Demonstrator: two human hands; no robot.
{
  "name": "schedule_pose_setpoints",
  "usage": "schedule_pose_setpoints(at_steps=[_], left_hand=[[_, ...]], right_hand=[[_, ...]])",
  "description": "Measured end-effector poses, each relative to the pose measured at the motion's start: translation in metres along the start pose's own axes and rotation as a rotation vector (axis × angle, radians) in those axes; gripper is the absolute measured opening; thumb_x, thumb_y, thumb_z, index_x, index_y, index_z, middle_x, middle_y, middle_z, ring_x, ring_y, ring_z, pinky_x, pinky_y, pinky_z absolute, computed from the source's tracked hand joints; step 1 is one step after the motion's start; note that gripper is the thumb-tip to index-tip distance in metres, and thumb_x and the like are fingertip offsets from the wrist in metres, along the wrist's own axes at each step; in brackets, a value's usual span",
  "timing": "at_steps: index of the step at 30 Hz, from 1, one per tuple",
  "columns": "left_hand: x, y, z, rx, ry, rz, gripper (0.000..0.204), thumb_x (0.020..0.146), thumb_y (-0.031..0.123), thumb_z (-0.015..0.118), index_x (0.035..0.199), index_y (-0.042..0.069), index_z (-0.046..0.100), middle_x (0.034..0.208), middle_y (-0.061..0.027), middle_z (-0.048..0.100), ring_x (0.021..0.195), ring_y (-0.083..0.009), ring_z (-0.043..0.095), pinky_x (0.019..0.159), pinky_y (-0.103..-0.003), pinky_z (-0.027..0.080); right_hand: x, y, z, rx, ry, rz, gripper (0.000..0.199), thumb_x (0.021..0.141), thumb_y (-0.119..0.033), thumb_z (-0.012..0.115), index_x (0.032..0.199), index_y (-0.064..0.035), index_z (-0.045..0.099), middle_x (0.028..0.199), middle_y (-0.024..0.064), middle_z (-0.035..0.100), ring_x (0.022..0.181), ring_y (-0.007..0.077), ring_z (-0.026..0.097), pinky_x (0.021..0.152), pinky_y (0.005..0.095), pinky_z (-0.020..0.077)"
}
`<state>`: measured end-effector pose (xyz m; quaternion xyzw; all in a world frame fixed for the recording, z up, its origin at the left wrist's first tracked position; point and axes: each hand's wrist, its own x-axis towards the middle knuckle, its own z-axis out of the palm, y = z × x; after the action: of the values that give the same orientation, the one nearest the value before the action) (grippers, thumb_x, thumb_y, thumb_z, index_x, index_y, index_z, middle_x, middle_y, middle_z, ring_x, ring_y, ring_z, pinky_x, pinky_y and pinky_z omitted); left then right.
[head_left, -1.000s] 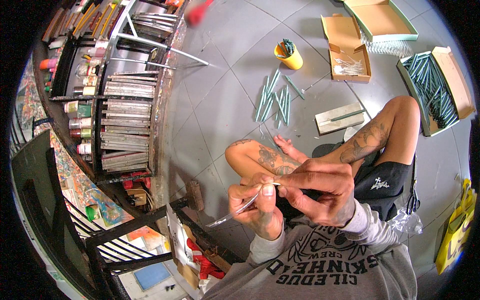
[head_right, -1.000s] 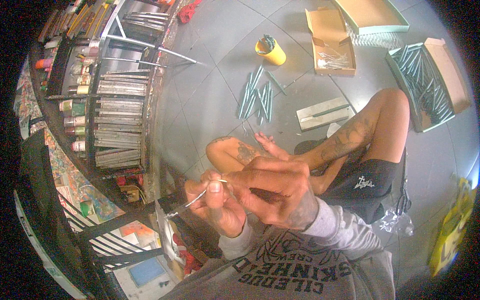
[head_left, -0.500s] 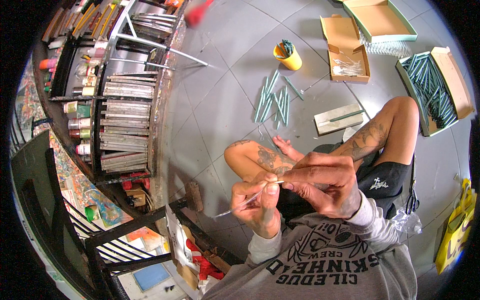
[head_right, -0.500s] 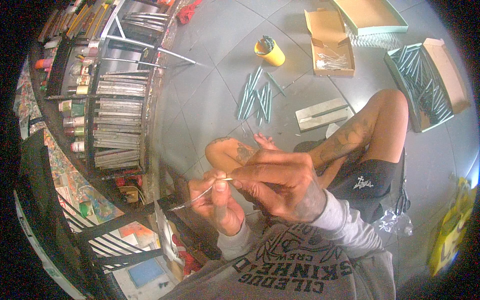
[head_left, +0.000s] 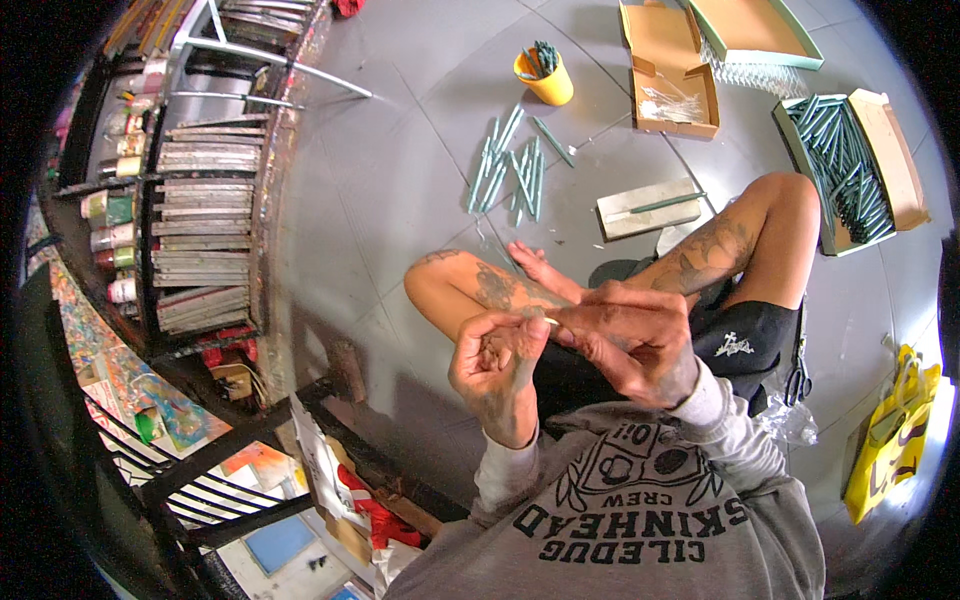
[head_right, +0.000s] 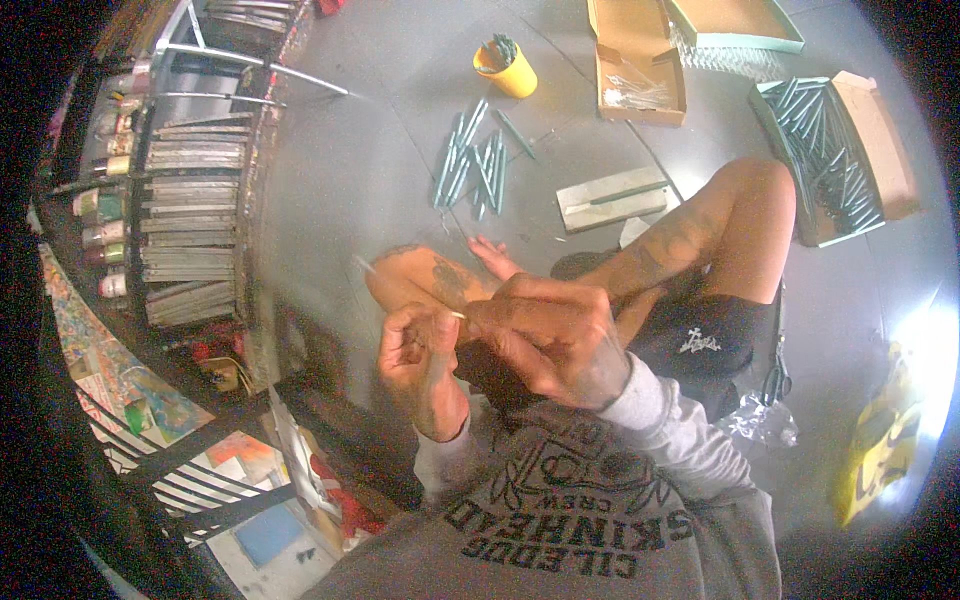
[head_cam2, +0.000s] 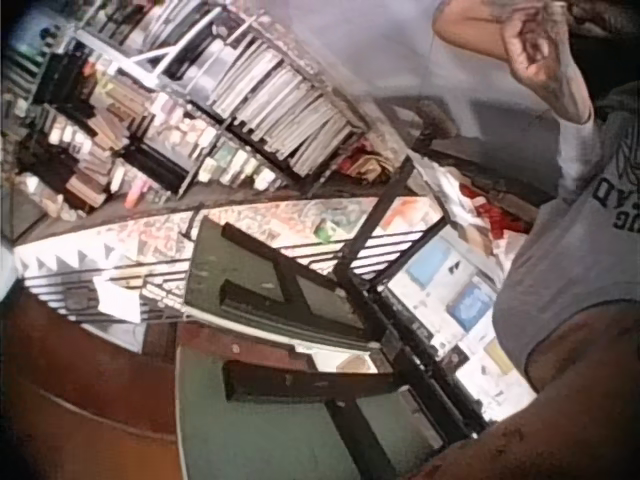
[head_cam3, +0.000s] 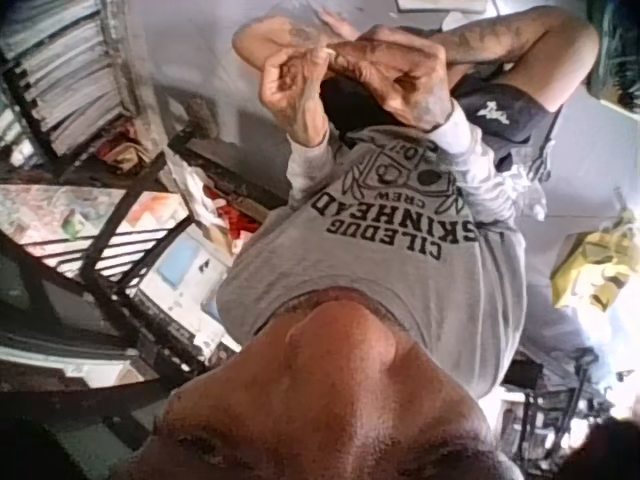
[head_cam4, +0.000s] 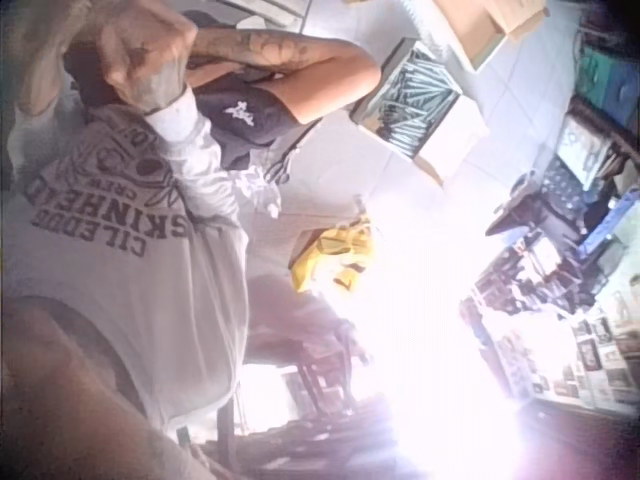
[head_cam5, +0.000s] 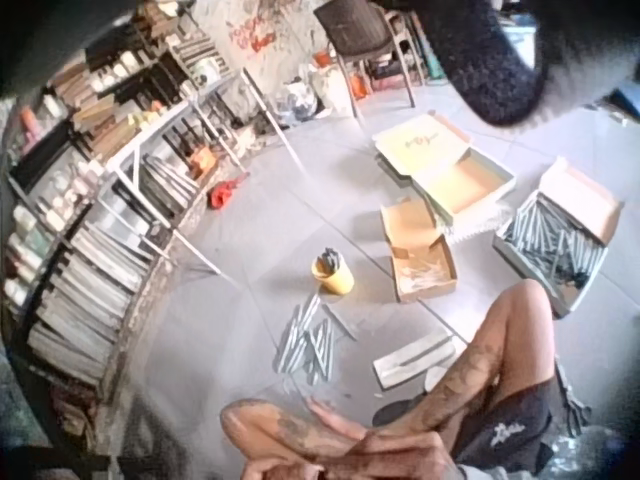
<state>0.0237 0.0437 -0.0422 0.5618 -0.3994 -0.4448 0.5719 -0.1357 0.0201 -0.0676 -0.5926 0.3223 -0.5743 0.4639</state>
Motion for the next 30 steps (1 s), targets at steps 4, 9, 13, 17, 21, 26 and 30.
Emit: schedule_pose_setpoints(at_steps=[4,9,13,17,21,26,30], left_hand=[[0.001,-0.022,0.001,0.109,0.098,-0.012,0.02,0.086,0.003,0.074,0.102,-0.004,0.066,0.091,-0.0059,0.067,0.08,-0.0065,0.059,0.075,-0.021,0.047],[0.009,-0.069,-0.031,0.195,0.023,0.029,0.018,0.09,0.007,0.071,0.105,-0.003,0.068,0.086,0.0008,0.065,0.069,-0.0012,0.048,0.063,-0.017,0.04],[0.014,-0.073,-0.055,0.249,0.05,-0.167,0.022,0.092,0.011,0.069,0.107,-0.004,0.069,0.085,0.0014,0.065,0.07,-0.0023,0.052,0.063,-0.017,0.042],[0.022,-0.097,-0.084,0.087,0.107,-0.136,0.025,0.09,0.011,0.071,0.108,-0.006,0.069,0.093,-0.0027,0.068,0.08,-0.0068,0.06,0.072,-0.021,0.049],[0.039,-0.095,-0.1,0.088,0.151,-0.235,0.027,0.09,0.013,0.072,0.109,-0.005,0.069,0.099,-0.0056,0.07,0.088,-0.0112,0.063,0.079,-0.024,0.052],[0.07,-0.09,-0.134,0.084,0.173,-0.278,0.026,0.09,0.017,0.072,0.107,-0.002,0.071,0.102,-0.0063,0.071,0.09,-0.0116,0.063,0.081,-0.024,0.051],[0.094,-0.099,-0.164,-0.012,0.141,-0.305,0.025,0.089,0.019,0.072,0.106,0.0,0.072,0.091,-0.003,0.071,0.074,-0.0082,0.061,0.064,-0.021,0.049]], right_hand=[[-0.007,0.015,0.016,-0.13,0.039,0.08,0.025,0.075,0.01,0.065,0.098,0.0048,0.071,0.096,0.0197,0.069,0.102,0.0314,0.069,0.098,0.0414,0.0494],[-0.025,0.065,0.053,-0.387,0.097,0.046,0.027,0.072,0.007,0.071,0.098,0.002,0.073,0.08,0.0138,0.071,0.075,0.0252,0.071,0.069,0.034,0.0565],[-0.021,0.11,0.071,-0.456,0.047,-0.167,0.027,0.075,0.004,0.073,0.102,0.0013,0.072,0.078,0.0133,0.068,0.07,0.0246,0.069,0.065,0.0346,0.055],[-0.022,0.117,0.103,-0.47,0.07,-0.129,0.028,0.074,0.004,0.075,0.101,-0.001,0.072,0.073,0.0079,0.065,0.063,0.0208,0.067,0.057,0.0332,0.0538],[-0.012,0.127,0.127,-0.673,0.03,-0.215,0.027,0.075,-0.004,0.075,0.102,-0.0029,0.072,0.075,0.0066,0.065,0.062,0.0208,0.067,0.053,0.0339,0.0538],[0.014,0.133,0.161,-0.861,-0.096,-0.241,0.027,0.078,-0.011,0.072,0.104,-0.0026,0.07,0.076,0.008,0.064,0.061,0.0229,0.067,0.051,0.0334,0.0533],[0.025,0.166,0.186,-0.829,-0.299,-0.207,0.027,0.078,-0.019,0.07,0.099,-0.0027,0.066,0.084,0.0099,0.06,0.062,0.0251,0.065,0.053,0.0366,0.0528]])
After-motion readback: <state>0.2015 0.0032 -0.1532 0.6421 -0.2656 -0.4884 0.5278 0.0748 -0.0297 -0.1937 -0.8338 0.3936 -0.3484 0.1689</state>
